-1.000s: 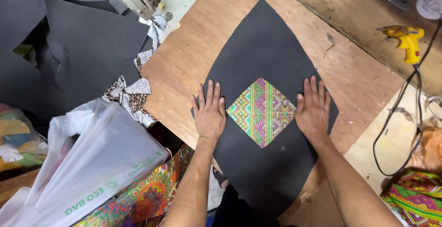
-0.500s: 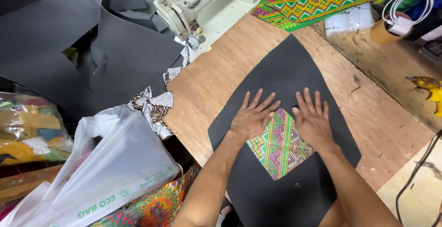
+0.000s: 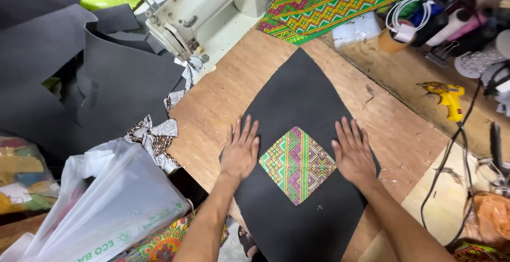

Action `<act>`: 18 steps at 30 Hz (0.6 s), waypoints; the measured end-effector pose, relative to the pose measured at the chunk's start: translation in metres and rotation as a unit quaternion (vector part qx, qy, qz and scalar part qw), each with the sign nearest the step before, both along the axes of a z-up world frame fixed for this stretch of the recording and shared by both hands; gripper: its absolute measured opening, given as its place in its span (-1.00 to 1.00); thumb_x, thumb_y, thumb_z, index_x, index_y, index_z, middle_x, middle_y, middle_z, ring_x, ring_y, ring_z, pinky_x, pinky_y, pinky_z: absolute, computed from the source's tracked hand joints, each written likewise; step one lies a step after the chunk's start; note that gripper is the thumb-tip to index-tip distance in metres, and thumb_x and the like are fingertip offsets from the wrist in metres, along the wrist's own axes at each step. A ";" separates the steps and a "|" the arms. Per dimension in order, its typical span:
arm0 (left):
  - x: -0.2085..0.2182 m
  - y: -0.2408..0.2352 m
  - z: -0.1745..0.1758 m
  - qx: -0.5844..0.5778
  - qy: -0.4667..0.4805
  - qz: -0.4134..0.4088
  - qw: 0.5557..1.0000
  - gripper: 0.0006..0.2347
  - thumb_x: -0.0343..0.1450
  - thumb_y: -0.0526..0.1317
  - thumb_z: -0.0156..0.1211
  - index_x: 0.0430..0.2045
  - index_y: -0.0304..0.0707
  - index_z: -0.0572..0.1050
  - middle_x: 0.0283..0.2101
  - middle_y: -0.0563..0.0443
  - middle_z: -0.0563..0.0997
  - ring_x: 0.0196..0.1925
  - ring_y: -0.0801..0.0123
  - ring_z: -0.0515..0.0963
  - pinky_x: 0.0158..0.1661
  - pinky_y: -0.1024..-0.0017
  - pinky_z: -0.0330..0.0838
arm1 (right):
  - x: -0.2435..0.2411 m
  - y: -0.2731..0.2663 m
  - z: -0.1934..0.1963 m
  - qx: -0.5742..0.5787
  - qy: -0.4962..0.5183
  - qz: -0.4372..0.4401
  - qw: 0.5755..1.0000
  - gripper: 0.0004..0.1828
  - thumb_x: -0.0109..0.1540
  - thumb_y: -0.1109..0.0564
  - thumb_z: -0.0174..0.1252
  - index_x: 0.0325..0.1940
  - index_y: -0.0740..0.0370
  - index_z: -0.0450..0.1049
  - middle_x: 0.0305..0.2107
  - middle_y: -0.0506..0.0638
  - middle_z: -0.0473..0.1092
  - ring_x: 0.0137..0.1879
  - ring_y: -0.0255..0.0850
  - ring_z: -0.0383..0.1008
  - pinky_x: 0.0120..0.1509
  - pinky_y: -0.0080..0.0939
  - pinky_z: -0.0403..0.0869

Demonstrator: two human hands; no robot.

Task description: Gluing a patterned fabric patch onto a foam sheet and cutting it out using scissors at a craft station.

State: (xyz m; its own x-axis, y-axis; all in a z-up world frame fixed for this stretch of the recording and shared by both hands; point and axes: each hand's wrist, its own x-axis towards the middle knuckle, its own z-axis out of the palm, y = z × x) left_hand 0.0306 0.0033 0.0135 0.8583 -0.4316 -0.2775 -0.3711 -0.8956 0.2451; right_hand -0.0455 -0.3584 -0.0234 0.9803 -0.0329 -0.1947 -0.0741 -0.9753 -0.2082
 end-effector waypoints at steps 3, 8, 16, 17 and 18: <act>-0.059 0.002 -0.010 0.016 -0.007 0.067 0.998 -0.39 0.68 0.10 -0.71 0.68 -0.08 -0.07 0.75 -0.09 -0.16 0.76 0.02 -0.22 0.64 0.00 -0.42 | -0.047 0.003 -0.002 -0.018 -0.003 0.001 1.000 -0.23 0.57 -0.35 -0.57 0.82 -0.05 -0.19 0.76 -0.02 -0.32 0.82 0.04 -0.35 0.83 0.23 -0.28; -0.161 -0.005 -0.041 0.059 -0.257 0.060 0.963 -0.35 0.72 0.13 -0.60 0.60 -0.48 -0.08 0.69 -0.43 -0.09 0.75 -0.19 -0.15 0.67 0.00 -0.32 | -0.117 0.044 -0.004 0.032 -0.053 -0.009 0.998 -0.06 0.50 -0.41 -0.47 0.78 0.27 -0.26 0.73 0.19 -0.32 0.82 0.06 -0.39 0.80 0.20 -0.27; -0.253 0.015 -0.039 -0.001 -0.290 -0.064 0.955 -0.38 0.67 0.15 -0.36 0.65 -0.17 -0.01 0.73 -0.24 -0.06 0.76 -0.06 -0.11 0.65 0.02 -0.25 | -0.194 0.151 0.033 0.069 0.042 0.087 0.993 -0.04 0.50 -0.43 -0.53 0.78 0.23 -0.47 0.73 0.15 -0.53 0.81 0.05 -0.59 0.79 0.16 -0.40; -0.266 0.021 -0.039 -0.013 -0.287 -0.089 0.954 -0.40 0.69 0.14 -0.36 0.64 -0.15 0.01 0.72 -0.21 -0.04 0.76 -0.04 -0.09 0.65 0.05 -0.24 | -0.200 0.160 0.050 0.124 0.109 0.126 0.978 -0.04 0.50 -0.44 -0.47 0.78 0.17 -0.46 0.74 0.08 -0.52 0.82 -0.01 -0.61 0.79 0.13 -0.43; -0.278 0.032 -0.025 -0.015 -0.293 -0.090 0.952 -0.40 0.69 0.14 -0.36 0.64 -0.15 0.01 0.72 -0.21 -0.04 0.76 -0.04 -0.09 0.65 0.05 -0.24 | -0.211 0.154 0.056 0.121 0.103 0.125 0.979 -0.04 0.50 -0.44 -0.47 0.78 0.17 -0.46 0.74 0.08 -0.52 0.82 -0.01 -0.61 0.79 0.13 -0.43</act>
State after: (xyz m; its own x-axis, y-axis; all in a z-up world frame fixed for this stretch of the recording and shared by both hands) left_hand -0.2473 0.0355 -0.0112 0.7739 -0.5857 0.2408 -0.5980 -0.8010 -0.0264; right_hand -0.2566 -0.2044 0.0327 0.8907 0.2756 -0.3616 0.0969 -0.8921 -0.4413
